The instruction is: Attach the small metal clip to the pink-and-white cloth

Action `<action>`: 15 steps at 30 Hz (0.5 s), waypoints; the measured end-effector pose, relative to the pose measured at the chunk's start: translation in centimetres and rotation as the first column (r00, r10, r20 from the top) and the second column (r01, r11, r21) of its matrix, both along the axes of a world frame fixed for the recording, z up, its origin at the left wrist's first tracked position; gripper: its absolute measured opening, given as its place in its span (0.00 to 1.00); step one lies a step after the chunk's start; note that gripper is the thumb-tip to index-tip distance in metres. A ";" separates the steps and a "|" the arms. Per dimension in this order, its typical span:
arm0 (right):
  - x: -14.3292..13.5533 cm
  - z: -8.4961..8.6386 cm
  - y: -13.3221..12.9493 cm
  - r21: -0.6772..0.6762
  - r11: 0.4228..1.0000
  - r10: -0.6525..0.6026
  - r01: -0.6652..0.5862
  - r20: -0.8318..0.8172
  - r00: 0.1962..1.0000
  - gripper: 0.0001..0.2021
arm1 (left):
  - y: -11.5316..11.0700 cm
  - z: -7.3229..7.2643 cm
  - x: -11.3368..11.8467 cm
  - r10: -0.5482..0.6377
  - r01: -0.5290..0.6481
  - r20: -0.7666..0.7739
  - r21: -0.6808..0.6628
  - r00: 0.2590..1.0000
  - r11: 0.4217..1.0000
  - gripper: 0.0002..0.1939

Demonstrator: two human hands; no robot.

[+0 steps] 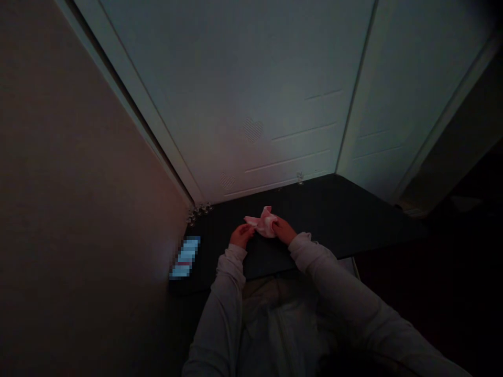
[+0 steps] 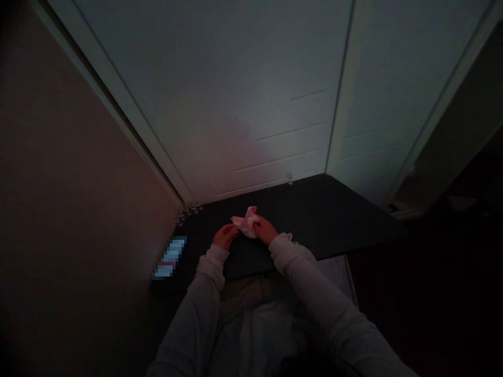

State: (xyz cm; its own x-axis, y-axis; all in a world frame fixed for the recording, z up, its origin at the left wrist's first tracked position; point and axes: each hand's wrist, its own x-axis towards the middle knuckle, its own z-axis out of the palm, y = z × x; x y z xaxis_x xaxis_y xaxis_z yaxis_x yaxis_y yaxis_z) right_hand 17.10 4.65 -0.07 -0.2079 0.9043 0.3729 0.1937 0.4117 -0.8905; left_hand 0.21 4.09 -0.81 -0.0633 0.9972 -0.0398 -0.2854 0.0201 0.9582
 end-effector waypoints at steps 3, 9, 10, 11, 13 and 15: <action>-0.3 0.6 -0.9 0.085 0.996 0.026 -0.036 0.115 0.993 0.18 | 0.2 -0.4 -0.1 -0.020 0.020 -0.023 0.013 1.000 1.000 0.17; -0.4 1.5 -1.9 0.082 0.997 -0.017 -0.009 0.309 0.951 0.17 | 0.4 -0.7 -0.3 -0.100 0.101 -0.064 0.021 0.993 0.995 0.17; -0.4 1.4 -1.9 0.077 0.997 -0.029 0.004 0.335 0.942 0.17 | 0.4 -0.6 -0.4 -0.109 0.111 -0.073 0.018 0.991 0.994 0.17; -0.4 1.3 -1.8 0.072 0.997 -0.043 0.018 0.358 0.933 0.17 | 0.4 -0.6 -0.4 -0.113 0.114 -0.084 0.015 0.990 0.993 0.17; -0.5 1.0 -1.6 0.069 0.996 -0.073 0.050 0.383 0.921 0.16 | 0.3 -0.4 -0.4 -0.117 0.119 -0.113 0.011 0.987 0.993 0.17; -0.6 0.7 -1.3 0.073 0.994 -0.099 0.077 0.384 0.918 0.15 | 0.2 -0.2 -0.3 -0.132 0.135 -0.143 0.009 0.981 0.991 0.16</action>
State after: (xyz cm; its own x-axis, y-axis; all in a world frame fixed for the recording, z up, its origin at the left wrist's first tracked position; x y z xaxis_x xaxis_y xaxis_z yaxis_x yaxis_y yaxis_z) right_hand 16.53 3.36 0.67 -0.2663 0.9058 0.3296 0.5555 0.4236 -0.7155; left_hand -0.08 4.24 -1.04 0.0670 0.9975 -0.0217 -0.1428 0.0311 0.9893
